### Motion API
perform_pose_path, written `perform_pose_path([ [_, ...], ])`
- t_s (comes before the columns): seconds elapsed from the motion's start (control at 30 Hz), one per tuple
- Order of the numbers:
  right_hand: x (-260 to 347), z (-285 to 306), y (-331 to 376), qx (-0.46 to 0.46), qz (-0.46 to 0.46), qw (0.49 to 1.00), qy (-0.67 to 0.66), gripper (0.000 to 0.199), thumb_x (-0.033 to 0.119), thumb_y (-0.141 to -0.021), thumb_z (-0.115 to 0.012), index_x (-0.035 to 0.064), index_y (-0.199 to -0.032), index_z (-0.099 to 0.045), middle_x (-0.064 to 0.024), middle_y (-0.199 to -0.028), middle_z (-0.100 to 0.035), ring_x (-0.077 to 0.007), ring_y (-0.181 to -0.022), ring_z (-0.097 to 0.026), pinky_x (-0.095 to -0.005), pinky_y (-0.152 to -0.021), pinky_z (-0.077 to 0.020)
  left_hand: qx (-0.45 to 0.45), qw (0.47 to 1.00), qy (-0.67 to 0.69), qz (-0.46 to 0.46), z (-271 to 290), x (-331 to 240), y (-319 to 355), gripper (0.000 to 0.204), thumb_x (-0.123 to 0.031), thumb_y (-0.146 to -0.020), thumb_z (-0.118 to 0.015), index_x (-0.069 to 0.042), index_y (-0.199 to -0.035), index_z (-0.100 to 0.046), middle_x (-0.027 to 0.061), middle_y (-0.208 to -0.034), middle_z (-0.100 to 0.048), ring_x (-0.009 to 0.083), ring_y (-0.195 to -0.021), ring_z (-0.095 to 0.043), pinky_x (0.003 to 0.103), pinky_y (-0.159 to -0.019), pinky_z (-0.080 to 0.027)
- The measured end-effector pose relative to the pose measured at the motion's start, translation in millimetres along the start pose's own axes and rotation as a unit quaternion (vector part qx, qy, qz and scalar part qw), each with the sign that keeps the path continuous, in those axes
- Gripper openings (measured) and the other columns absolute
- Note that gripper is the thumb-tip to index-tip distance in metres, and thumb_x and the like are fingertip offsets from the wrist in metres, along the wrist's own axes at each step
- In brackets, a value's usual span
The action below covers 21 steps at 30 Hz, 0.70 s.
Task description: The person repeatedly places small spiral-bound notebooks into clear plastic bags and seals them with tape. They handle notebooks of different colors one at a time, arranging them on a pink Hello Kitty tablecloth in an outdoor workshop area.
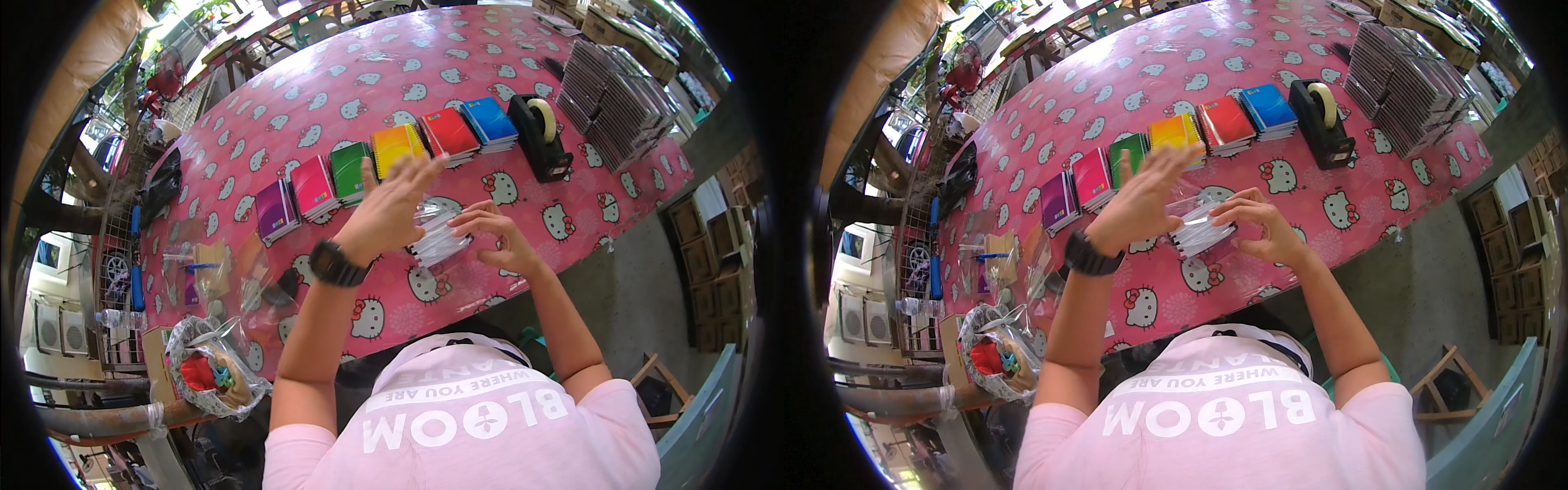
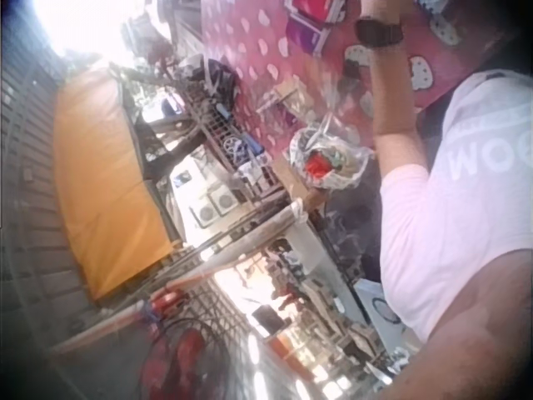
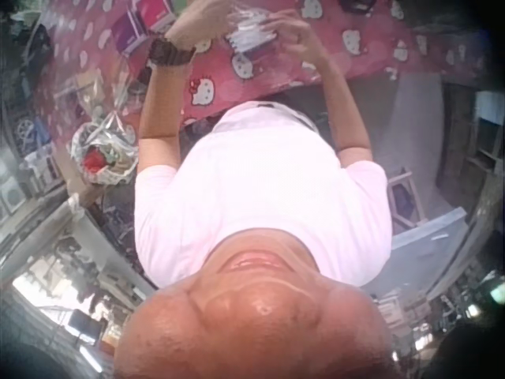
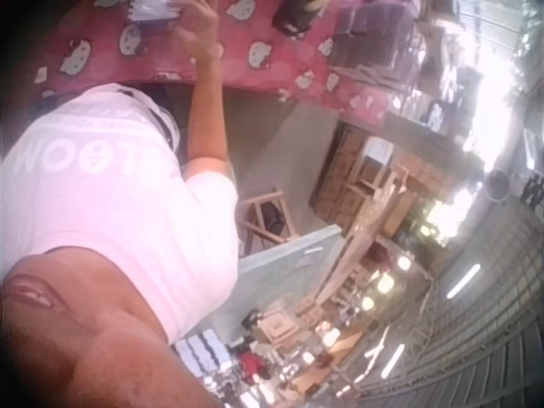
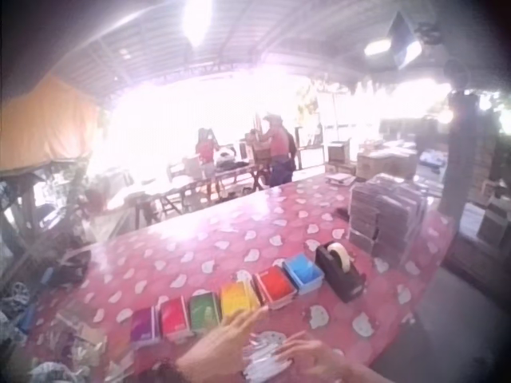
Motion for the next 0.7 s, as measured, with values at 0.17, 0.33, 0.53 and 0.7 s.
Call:
perform_pose_path([
  [0.17, 5, 9, -4, 0.035, 0.018, 0.999, 0.026, 0.045, 0.003, -0.059, -0.065, 0.0123, -0.103, -0.067, 0.0003, -0.118, -0.061, -0.0226, -0.113, -0.044, -0.0373, -0.1, -0.0323, 0.236, 0.972, 0.01, 0.0, -51, 38, -9, 0.03, -0.004, -0.069, -0.063, -0.004, -0.099, -0.064, 0.0087, -0.085, -0.066, 0.0264, -0.084, -0.063, 0.041, -0.082, -0.044],
  [0.33, -4, -4, -8, 0.13, 0.031, 0.985, 0.112, 0.057, 0.0, -0.054, -0.062, 0.0159, -0.109, -0.065, 0.002, -0.128, -0.054, -0.0253, -0.121, -0.037, -0.0435, -0.104, -0.0262, 0.033, 0.995, 0.034, 0.082, 20, 23, -12, 0.009, -0.012, -0.074, -0.063, -0.005, -0.077, -0.066, 0.0127, -0.08, -0.065, 0.0283, -0.073, -0.063, 0.038, -0.069, -0.048],
  [0.53, 0, -12, -14, 0.182, 0.082, 0.97, 0.137, 0.056, 0.005, -0.055, -0.071, 0.0188, -0.109, -0.064, 0.0037, -0.13, -0.051, -0.029, -0.128, -0.031, -0.0494, -0.101, -0.0243, -0.081, 0.991, 0.06, 0.091, 18, 9, 13, 0.014, -0.012, -0.074, -0.069, -0.006, -0.086, -0.067, 0.0119, -0.08, -0.065, 0.0238, -0.069, -0.062, 0.036, -0.073, -0.047],
  [0.7, -4, -14, -10, 0.218, 0.088, 0.959, 0.161, 0.062, 0.004, -0.054, -0.072, 0.0196, -0.113, -0.062, 0.0034, -0.136, -0.047, -0.0317, -0.133, -0.025, -0.0511, -0.101, -0.0242, 0.025, 0.982, 0.093, 0.162, -15, 34, 26, 0.025, -0.006, -0.075, -0.067, -0.004, -0.099, -0.065, 0.0076, -0.079, -0.066, 0.019, -0.072, -0.063, 0.03, -0.071, -0.05],
])
Point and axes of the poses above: each hand's wrist, its own y-axis away from the middle knuckle, its own z-axis out of the back of the hand, x = y × z, the point moved 7 cm from there along -y, towards the middle knuckle
